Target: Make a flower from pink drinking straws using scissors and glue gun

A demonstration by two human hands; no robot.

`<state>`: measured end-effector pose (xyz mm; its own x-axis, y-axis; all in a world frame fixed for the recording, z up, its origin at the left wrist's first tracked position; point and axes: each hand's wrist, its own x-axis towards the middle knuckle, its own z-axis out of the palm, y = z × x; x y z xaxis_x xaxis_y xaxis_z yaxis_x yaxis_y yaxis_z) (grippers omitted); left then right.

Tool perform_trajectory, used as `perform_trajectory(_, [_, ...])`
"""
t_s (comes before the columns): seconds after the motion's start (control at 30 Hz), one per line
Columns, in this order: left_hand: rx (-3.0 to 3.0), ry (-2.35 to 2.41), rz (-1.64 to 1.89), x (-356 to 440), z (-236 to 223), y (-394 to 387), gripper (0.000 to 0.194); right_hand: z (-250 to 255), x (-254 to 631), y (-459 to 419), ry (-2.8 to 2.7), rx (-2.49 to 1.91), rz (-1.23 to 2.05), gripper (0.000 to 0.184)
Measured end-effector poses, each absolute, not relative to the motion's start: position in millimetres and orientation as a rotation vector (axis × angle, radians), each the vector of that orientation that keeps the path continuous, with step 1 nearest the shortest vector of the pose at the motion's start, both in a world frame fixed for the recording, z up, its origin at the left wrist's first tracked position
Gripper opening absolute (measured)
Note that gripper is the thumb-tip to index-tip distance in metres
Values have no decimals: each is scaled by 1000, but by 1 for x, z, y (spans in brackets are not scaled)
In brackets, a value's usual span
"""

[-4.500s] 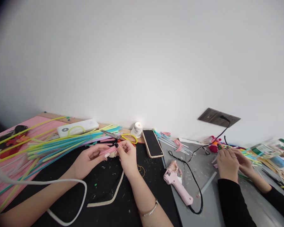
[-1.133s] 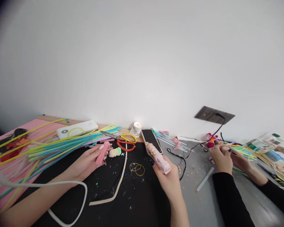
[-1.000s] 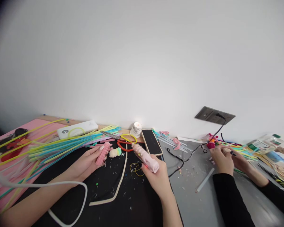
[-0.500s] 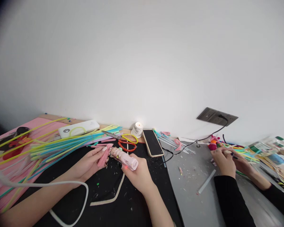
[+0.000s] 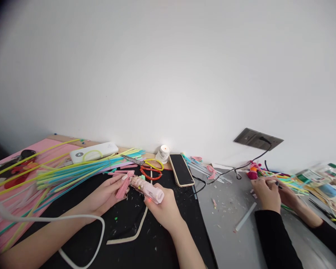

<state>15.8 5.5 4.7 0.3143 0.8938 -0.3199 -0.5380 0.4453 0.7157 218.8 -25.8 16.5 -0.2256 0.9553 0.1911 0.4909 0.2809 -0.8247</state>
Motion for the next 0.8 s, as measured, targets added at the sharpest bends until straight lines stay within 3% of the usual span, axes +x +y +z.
perform_trajectory(0.2, [562, 759, 1046, 17, 7, 5, 26, 20, 216, -27, -1927, -1294, 824, 22])
perform_trajectory(0.8, [538, 764, 1091, 16, -1, 10, 18, 22, 214, -34, -1985, -1296, 991, 20])
